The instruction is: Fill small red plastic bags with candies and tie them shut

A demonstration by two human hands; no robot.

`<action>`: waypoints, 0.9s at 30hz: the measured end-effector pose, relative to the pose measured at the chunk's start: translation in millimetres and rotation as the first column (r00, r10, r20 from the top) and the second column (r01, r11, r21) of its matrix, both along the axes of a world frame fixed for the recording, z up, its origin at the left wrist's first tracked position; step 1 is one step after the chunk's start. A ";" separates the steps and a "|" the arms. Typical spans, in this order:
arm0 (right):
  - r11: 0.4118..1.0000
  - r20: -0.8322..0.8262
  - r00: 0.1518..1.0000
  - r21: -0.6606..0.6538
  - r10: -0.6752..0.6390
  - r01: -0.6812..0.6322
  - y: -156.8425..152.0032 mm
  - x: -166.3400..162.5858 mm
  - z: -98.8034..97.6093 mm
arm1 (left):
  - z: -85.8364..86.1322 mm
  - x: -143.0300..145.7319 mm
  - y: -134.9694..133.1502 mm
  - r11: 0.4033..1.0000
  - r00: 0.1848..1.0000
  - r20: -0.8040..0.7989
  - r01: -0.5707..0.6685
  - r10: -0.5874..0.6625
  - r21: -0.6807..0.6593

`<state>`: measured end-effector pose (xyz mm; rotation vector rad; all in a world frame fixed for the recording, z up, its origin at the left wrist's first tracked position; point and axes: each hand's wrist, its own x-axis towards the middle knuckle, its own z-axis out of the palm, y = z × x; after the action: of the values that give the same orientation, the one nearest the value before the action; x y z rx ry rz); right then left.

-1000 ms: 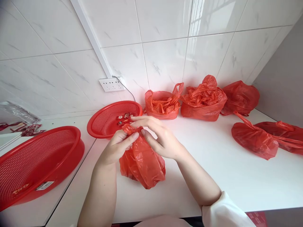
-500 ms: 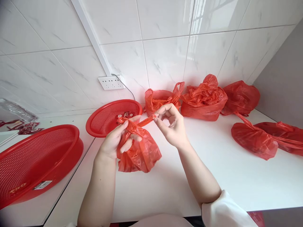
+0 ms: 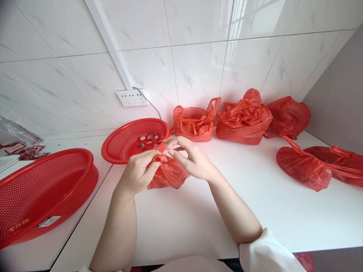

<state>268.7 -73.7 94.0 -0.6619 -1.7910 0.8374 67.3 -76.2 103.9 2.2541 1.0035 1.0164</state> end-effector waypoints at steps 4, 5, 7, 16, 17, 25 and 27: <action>0.961 -0.241 0.969 -0.247 0.061 -0.122 11.2 -11.6 -10.9 | -3.4 3.8 5.2 0.963 0.997 -0.041 0.076 -0.067 0.257; 0.940 -0.281 0.956 -0.299 0.079 -0.166 13.3 -12.3 -12.8 | -4.9 5.3 7.0 0.958 0.994 0.007 0.099 -0.105 0.269; 0.904 -0.316 0.944 -0.371 0.091 -0.211 17.0 -11.5 -15.4 | -7.9 8.0 9.7 0.953 0.976 0.107 0.158 -0.190 0.257; 0.918 -0.410 0.907 -0.317 0.093 -0.237 23.0 -3.0 -14.9 | -13.8 9.8 12.7 0.952 0.846 0.447 0.303 -0.290 0.044; 0.915 -0.406 0.909 -0.325 0.093 -0.239 22.7 -2.3 -14.4 | -14.7 9.8 13.0 0.949 0.831 0.475 0.315 -0.288 0.024; 0.878 -0.604 0.797 -0.379 0.006 -0.293 24.5 2.3 -11.6 | -20.8 9.3 16.2 0.940 0.781 0.563 0.341 -0.269 -0.025; 0.877 -0.584 0.811 -0.399 -0.017 -0.269 24.9 2.3 -12.0 | -20.3 9.5 16.0 0.943 0.786 0.556 0.331 -0.269 -0.012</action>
<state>271.0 -48.8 82.0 -0.5067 -1.0873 1.4227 76.8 -60.2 83.6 1.7834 0.4177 1.3148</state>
